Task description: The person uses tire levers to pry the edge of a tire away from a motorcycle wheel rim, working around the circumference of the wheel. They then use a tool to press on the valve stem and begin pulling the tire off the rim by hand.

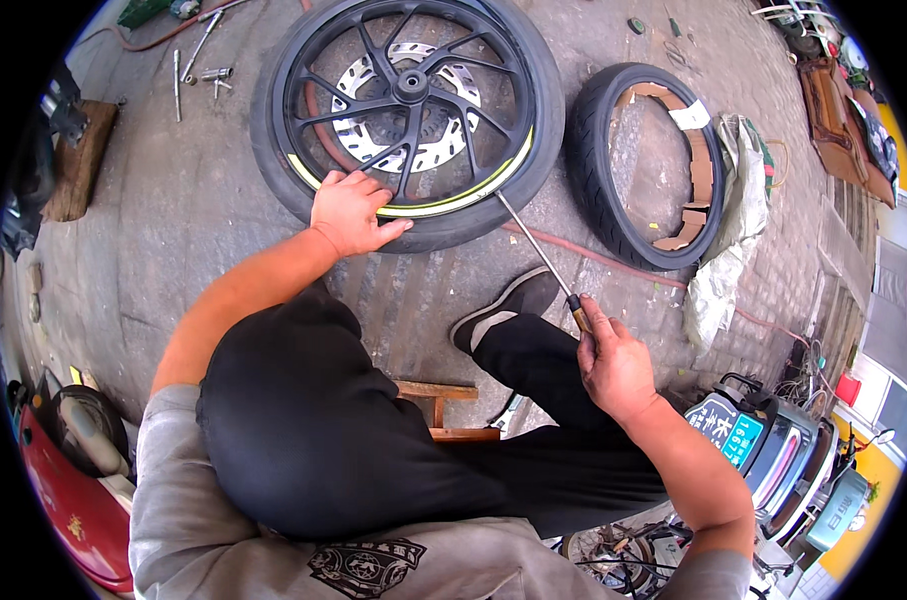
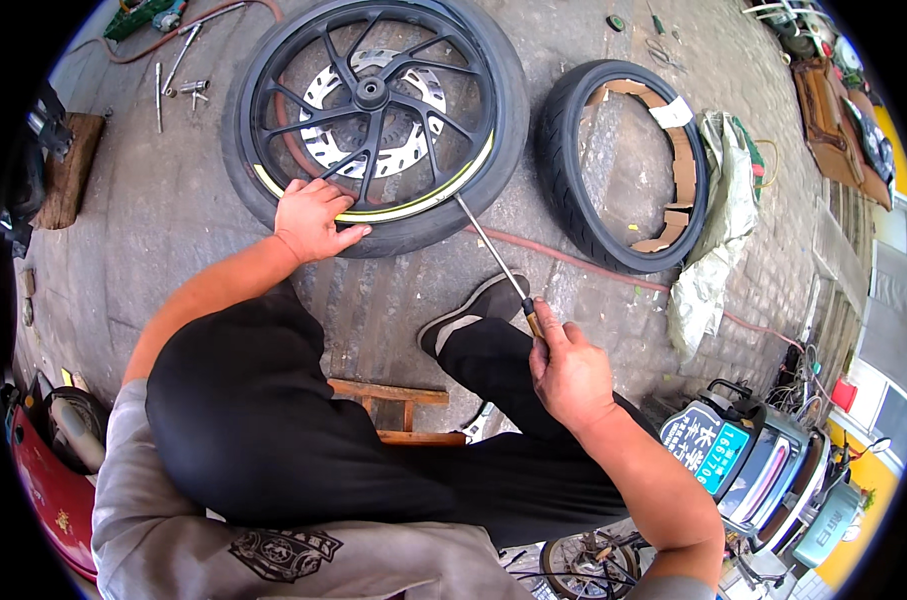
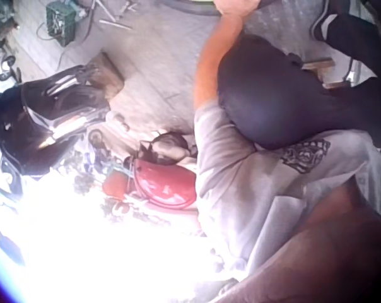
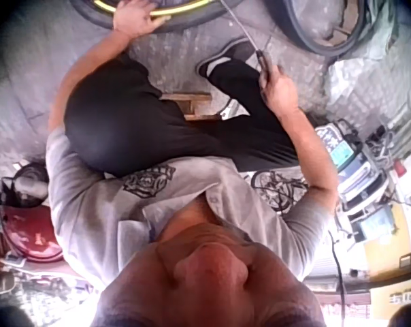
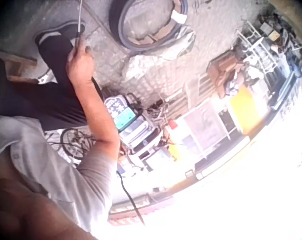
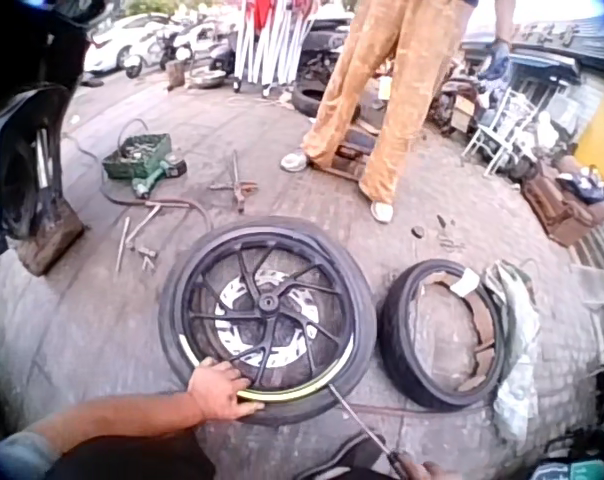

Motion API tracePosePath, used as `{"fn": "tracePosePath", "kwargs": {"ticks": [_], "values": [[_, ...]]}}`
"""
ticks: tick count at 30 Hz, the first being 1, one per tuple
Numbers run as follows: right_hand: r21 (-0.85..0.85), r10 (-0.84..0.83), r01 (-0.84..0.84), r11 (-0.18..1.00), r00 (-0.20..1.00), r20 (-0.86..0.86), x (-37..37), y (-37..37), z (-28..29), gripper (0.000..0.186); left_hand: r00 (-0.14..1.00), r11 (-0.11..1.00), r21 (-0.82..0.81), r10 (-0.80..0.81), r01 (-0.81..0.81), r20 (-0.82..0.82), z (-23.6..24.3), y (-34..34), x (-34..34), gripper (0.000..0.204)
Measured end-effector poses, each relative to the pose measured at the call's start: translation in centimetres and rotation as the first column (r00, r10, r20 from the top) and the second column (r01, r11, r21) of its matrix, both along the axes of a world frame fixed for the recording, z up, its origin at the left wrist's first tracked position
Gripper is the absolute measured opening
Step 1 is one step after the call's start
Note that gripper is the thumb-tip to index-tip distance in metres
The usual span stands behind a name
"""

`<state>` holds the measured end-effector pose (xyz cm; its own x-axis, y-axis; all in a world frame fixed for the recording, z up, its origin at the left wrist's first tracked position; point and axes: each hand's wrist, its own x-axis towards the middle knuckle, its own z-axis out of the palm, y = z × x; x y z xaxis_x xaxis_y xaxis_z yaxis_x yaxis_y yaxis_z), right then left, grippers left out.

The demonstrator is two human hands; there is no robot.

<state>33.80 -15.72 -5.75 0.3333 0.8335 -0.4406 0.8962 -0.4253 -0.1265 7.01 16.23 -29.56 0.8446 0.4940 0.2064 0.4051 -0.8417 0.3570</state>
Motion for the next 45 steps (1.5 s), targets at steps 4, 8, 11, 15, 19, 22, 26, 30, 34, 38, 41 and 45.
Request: {"fn": "tracePosePath", "kwargs": {"ticks": [4,8,11,15,19,22,26,30,34,38,41,45], "values": [[-0.069,0.206,-0.199,0.978,0.97,0.129,1.3,12.8,6.8,0.047,0.996,0.999,-0.049,-0.01,0.006,-0.089,-0.5,0.8,0.6,0.051],[-0.214,0.441,-0.388,0.896,0.833,0.334,3.5,24.5,10.5,0.025,0.996,0.997,-0.07,0.018,-0.025,-0.088,0.1,0.9,1.0,0.051],[-0.286,0.616,-0.546,0.787,0.722,0.315,4.1,30.6,9.6,0.024,0.995,0.994,-0.101,0.033,-0.042,-0.093,-0.4,1.0,0.4,0.052],[-0.46,0.698,-0.56,0.689,0.683,0.216,1.6,39.9,7.9,0.034,0.973,0.982,-0.19,-0.021,-0.024,-0.229,0.7,1.4,1.0,0.059],[-0.587,0.68,-0.455,0.669,0.694,0.237,-5.4,48.2,4.3,0.031,0.977,0.976,-0.211,0.01,-0.055,-0.211,0.1,1.5,0.3,0.06],[-0.459,0.767,-0.614,0.642,0.536,0.353,-3.8,54.5,-2.2,0.026,0.995,0.978,-0.205,0.015,-0.036,-0.103,0.1,1.6,1.0,0.057],[-0.306,0.655,-0.589,0.748,0.584,0.48,-0.3,56.2,-7.9,0.024,0.999,0.98,-0.196,0.023,-0.015,0.039,-1.0,2.2,-0.9,0.053],[-0.294,0.601,-0.525,0.799,0.68,0.419,10.2,50.3,-5.0,0.041,0.996,0.975,-0.205,-0.086,0.08,-0.021,-1.2,3.5,-2.4,0.056],[-0.396,0.524,-0.398,0.828,0.8,0.292,13.3,36.0,3.4,0.036,0.985,0.973,-0.197,-0.144,0.124,-0.093,-1.2,4.3,-3.9,0.055],[-0.222,0.299,-0.282,0.933,0.953,0.045,8.1,16.9,10.0,0.055,0.984,0.979,-0.172,-0.129,0.106,-0.123,-1.3,3.9,-3.7,0.059],[-0.068,0.204,-0.202,0.977,0.979,0.029,1.5,6.5,9.2,0.054,0.99,0.985,-0.152,-0.098,0.082,-0.105,-0.9,2.6,-2.3,0.058],[0.018,0.295,-0.302,0.953,0.941,0.165,-3.2,2.1,6.4,0.059,0.994,0.994,-0.104,-0.026,0.015,-0.109,-0.2,0.9,-1.3,0.054]]}}
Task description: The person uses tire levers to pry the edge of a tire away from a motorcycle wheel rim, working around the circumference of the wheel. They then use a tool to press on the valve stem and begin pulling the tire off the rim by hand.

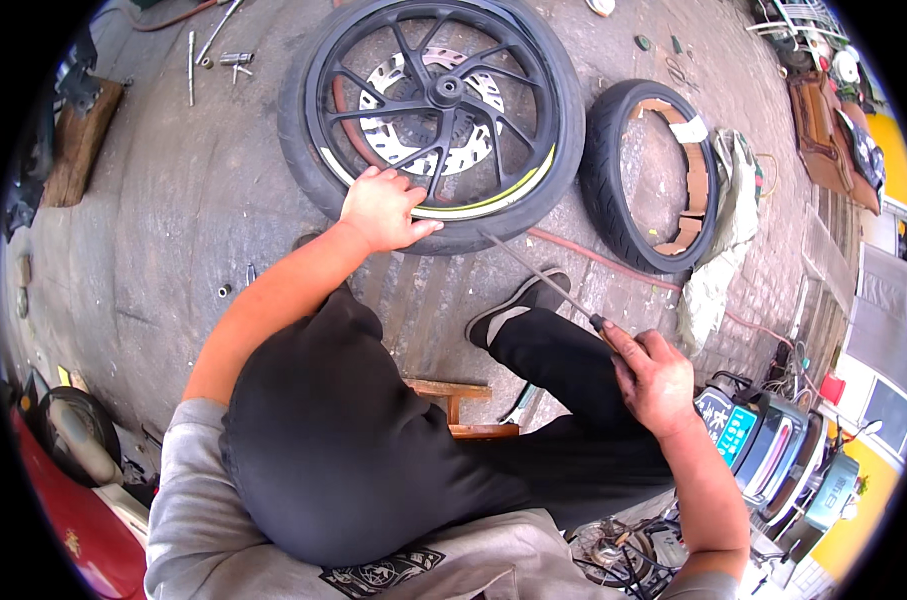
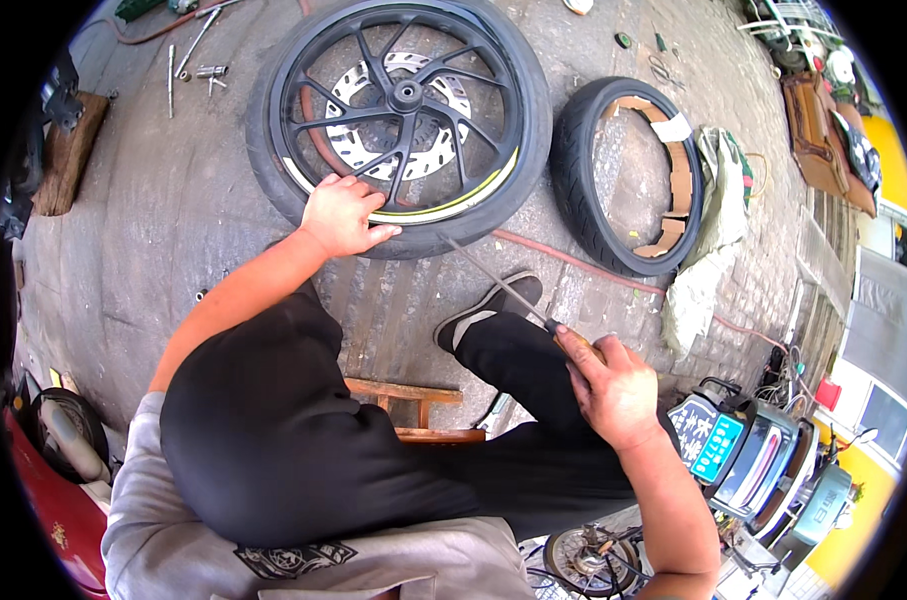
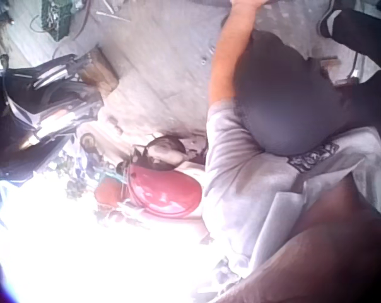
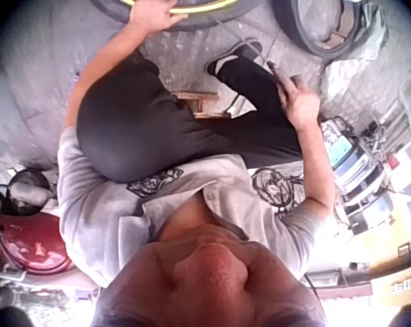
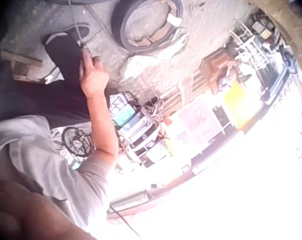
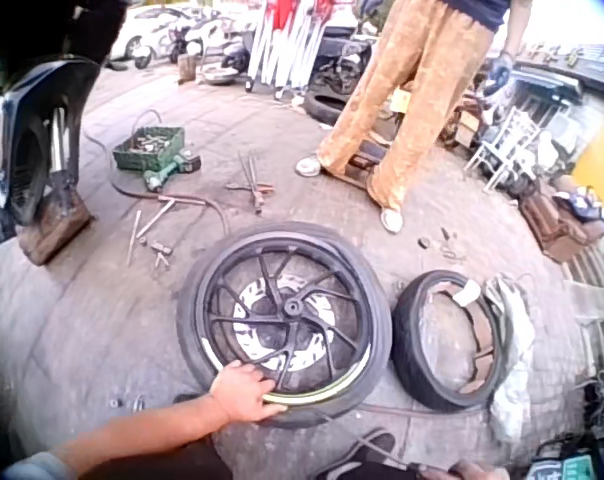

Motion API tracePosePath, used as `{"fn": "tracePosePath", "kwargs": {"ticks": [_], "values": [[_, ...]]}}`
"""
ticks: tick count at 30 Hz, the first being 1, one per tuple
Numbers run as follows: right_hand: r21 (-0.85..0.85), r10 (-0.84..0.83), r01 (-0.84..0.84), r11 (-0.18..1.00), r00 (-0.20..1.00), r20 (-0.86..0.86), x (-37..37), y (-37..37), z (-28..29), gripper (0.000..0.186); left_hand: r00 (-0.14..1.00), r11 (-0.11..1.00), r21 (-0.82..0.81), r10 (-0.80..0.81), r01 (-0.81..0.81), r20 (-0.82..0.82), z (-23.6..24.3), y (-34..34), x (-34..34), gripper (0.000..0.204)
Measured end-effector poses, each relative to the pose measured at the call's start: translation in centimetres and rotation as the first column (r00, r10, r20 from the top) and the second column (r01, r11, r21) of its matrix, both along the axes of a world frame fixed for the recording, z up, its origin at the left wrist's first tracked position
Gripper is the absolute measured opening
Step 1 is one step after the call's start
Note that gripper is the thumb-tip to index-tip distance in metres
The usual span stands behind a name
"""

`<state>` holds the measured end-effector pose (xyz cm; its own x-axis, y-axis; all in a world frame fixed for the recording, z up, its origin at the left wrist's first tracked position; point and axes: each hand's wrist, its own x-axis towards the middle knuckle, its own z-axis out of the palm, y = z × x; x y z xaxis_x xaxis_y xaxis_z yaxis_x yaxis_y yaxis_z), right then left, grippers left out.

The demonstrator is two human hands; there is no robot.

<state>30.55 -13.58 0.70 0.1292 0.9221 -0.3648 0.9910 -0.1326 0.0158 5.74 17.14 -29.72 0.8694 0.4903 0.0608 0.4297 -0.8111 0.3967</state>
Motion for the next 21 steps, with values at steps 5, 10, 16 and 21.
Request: {"fn": "tracePosePath", "kwargs": {"ticks": [5,10,16,21], "values": [[0.101,-0.094,0.09,0.991,0.995,0.036,-0.4,-2.4,-2.8,0.063,0.999,1.0,0.004,-0.004,0.004,-0.043,0.3,-0.2,0.9,0.057],[0.1,0.031,-0.043,0.994,0.992,0.12,1.3,-4.5,-5.3,0.068,0.997,0.999,0.036,-0.02,0.023,-0.069,0.3,-0.4,0.7,0.057],[-0.019,0.122,-0.121,0.992,0.977,0.173,0.7,-4.2,-6.3,0.067,0.996,0.997,-0.013,-0.07,0.07,-0.061,0.3,-0.1,1.0,0.053],[-0.125,0.164,-0.146,0.981,0.975,0.15,-1.2,9.8,0.9,0.038,0.996,0.997,-0.016,-0.078,0.078,-0.049,-0.7,0.3,0.3,0.052]]}}
